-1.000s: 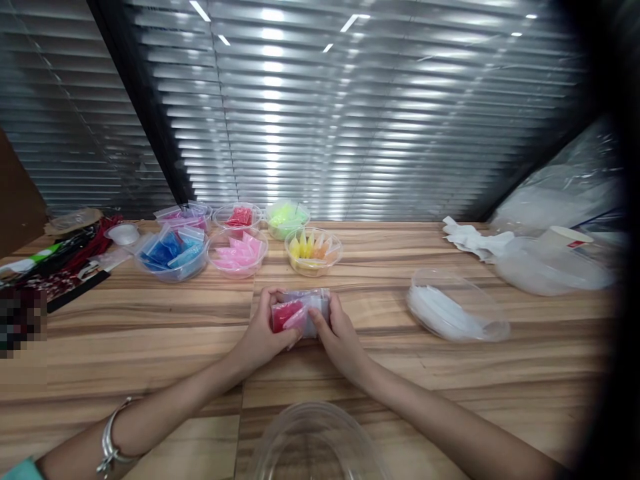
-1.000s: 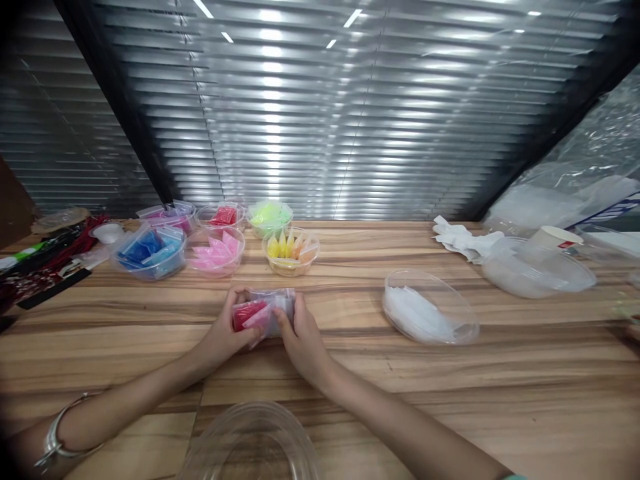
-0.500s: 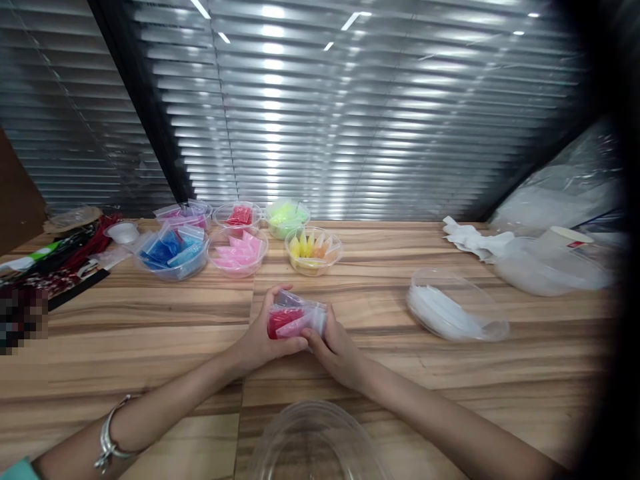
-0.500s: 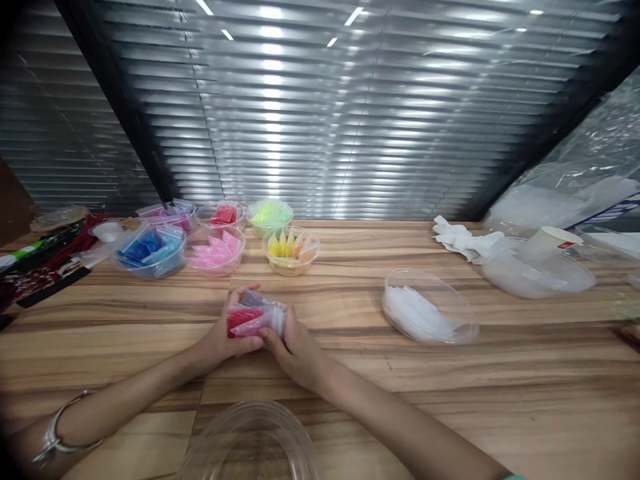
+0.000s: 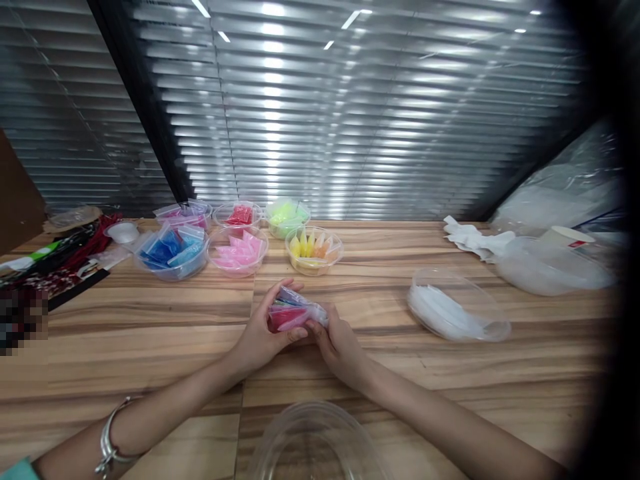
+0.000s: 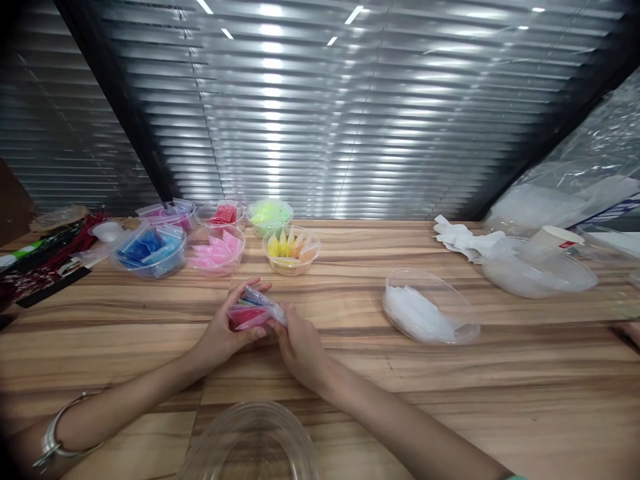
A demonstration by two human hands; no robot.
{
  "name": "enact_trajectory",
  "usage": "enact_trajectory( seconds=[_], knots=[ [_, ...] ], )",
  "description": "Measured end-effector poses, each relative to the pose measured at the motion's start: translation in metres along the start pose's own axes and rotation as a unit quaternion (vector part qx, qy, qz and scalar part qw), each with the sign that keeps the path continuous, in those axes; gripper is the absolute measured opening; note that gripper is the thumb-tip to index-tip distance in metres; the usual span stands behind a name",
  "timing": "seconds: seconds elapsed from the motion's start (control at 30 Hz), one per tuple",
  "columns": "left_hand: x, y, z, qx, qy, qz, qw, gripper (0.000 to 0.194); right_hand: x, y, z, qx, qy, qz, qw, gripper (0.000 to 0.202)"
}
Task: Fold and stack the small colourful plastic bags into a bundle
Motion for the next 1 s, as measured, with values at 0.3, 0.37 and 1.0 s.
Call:
enact_trajectory(
  seconds=[0.3,0.37,1.0],
  knots=[
    [-0.005,-0.006,-0.002,0.034,-0.013,-0.022,0.999,0.084,0.002,0.003,-0.008,-0.018,-0.003,0.016,1.0,0.018],
    [-0.004,-0.007,-0.002,0.034,-0.009,-0.021,0.999,0.093,0.002,0.003,-0.009,-0.023,0.003,0.019,1.0,0.017],
    [-0.007,0.002,-0.001,0.03,0.062,-0.073,0.995,0.047,0.005,0.009,-0.013,0.021,-0.009,-0.059,0.998,0.04]
  ],
)
Point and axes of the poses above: each hand's wrist, its own z-axis away from the middle knuckle, its own x-axis out of the palm, y = z × x, the point moved 2 cm from there along -z, towards the middle knuckle, and after that the axes turned 14 degrees about z, right-handed, at the moved point
